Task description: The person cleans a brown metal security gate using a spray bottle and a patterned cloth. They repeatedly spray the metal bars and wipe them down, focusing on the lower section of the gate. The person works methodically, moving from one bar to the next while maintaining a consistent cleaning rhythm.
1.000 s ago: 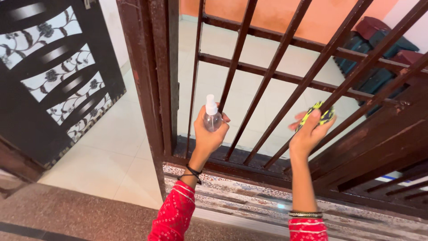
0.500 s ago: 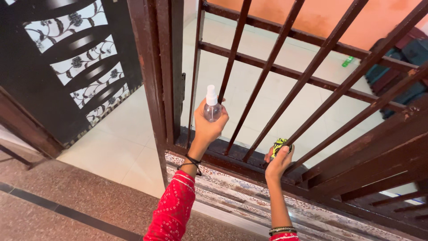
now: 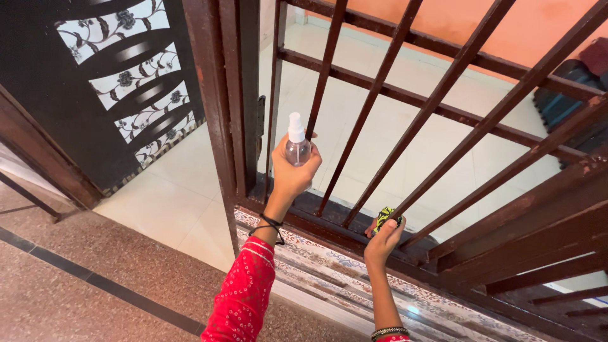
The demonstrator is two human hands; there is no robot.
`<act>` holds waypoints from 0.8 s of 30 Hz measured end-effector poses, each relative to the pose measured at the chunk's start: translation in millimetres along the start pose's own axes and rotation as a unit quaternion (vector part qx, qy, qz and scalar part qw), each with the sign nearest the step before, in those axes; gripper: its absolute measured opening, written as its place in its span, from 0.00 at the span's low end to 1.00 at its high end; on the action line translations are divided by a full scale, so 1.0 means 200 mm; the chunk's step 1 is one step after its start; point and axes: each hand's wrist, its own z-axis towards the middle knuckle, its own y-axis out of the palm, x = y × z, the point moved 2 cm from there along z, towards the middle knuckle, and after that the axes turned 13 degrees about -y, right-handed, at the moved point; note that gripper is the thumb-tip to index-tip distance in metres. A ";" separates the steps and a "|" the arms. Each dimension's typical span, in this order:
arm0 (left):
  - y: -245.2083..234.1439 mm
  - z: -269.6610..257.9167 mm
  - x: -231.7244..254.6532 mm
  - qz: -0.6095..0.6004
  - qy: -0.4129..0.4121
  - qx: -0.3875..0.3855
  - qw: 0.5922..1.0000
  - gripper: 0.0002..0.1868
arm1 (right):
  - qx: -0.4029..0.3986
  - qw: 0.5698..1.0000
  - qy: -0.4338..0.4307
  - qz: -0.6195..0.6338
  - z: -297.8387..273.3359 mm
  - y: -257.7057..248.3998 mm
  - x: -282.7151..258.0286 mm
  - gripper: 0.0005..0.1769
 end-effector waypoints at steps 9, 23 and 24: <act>-0.01 0.02 -0.01 -0.015 0.010 -0.019 1.000 0.17 | -0.021 0.997 -0.051 -0.057 -0.09 0.02 -0.09 0.22; -0.06 0.04 -0.02 -0.052 -0.044 -0.102 0.993 0.16 | 0.006 0.970 -0.214 -0.115 0.58 0.51 -0.99 0.22; -0.07 0.04 -0.02 -0.051 -0.043 -0.104 0.992 0.16 | 0.007 0.986 -0.147 -0.082 0.63 0.54 -0.97 0.23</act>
